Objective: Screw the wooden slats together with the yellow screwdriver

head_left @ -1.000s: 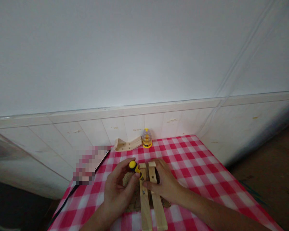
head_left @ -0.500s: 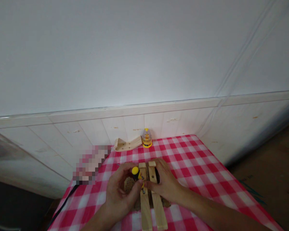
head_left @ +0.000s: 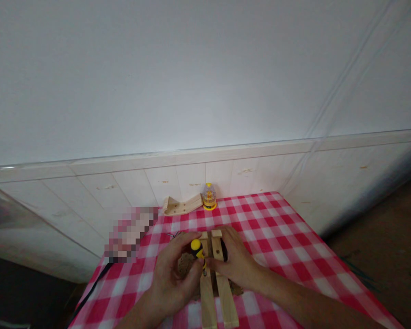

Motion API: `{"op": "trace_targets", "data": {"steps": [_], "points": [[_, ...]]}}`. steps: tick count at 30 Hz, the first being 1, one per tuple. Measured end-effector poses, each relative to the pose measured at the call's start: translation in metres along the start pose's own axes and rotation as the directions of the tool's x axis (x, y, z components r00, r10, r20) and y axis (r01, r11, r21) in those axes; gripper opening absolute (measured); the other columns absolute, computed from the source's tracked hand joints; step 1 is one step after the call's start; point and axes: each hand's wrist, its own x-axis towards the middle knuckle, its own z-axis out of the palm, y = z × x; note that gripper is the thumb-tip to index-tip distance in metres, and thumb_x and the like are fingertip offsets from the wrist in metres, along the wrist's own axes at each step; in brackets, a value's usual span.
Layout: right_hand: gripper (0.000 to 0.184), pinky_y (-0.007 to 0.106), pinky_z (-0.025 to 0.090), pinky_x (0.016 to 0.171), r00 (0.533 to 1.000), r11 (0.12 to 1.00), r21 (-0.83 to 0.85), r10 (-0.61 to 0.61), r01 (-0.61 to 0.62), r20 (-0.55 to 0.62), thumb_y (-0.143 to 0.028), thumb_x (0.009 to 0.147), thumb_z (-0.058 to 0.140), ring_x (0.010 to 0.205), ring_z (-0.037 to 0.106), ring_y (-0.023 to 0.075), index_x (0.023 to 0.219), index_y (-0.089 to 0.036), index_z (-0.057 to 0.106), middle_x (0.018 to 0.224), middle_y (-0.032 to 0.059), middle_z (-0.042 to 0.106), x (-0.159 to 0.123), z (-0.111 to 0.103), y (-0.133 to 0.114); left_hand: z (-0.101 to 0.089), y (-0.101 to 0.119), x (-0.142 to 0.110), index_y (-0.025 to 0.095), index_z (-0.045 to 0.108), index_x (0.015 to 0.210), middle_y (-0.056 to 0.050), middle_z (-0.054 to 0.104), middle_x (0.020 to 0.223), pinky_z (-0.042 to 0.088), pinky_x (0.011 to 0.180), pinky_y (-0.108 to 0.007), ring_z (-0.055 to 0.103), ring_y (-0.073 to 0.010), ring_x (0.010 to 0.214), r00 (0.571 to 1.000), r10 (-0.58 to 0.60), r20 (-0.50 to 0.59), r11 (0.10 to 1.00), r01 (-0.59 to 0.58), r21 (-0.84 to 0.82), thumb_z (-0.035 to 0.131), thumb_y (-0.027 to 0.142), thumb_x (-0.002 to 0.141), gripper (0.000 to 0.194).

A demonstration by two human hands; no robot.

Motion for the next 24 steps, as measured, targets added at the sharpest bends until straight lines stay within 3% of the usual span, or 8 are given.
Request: {"op": "trace_targets", "data": {"steps": [6, 12, 24], "points": [[0.047, 0.049, 0.05, 0.1, 1.0, 1.0, -0.005, -0.009, 0.009, -0.017, -0.028, 0.076, 0.095, 0.116, 0.064, 0.0325, 0.113, -0.023, 0.067, 0.118, 0.0081, 0.071, -0.001, 0.002, 0.003, -0.001, -0.008, -0.008, 0.027, 0.069, 0.133, -0.008, 0.083, 0.106, 0.068, 0.078, -0.031, 0.082, -0.0223, 0.09, 0.998, -0.047, -0.034, 0.999, 0.047, -0.013, 0.074, 0.021, 0.093, 0.041], [0.044, 0.048, 0.05, 0.099, 1.0, 1.0, 0.001, -0.006, 0.006, -0.012, -0.027, 0.077, 0.094, 0.114, 0.063, 0.0326, 0.111, -0.021, 0.067, 0.117, 0.0088, 0.07, -0.001, 0.002, 0.004, -0.008, -0.011, -0.006, 0.032, 0.072, 0.133, -0.01, 0.083, 0.114, 0.067, 0.09, -0.039, 0.081, -0.0259, 0.104, 0.985, 0.173, 0.017, 0.981, -0.174, 0.089, 0.07, 0.012, 0.093, 0.045], [0.042, 0.047, 0.049, 0.097, 1.0, 0.999, 0.024, -0.025, 0.026, -0.018, -0.028, 0.078, 0.094, 0.11, 0.063, 0.0313, 0.109, -0.02, 0.067, 0.114, 0.0085, 0.07, -0.001, 0.0, 0.0, -0.004, 0.004, 0.012, 0.029, 0.073, 0.126, -0.007, 0.083, 0.101, 0.065, 0.076, -0.027, 0.079, -0.0206, 0.089, 0.963, 0.266, 0.04, 0.951, -0.269, 0.152, 0.077, 0.017, 0.093, 0.035]]}}
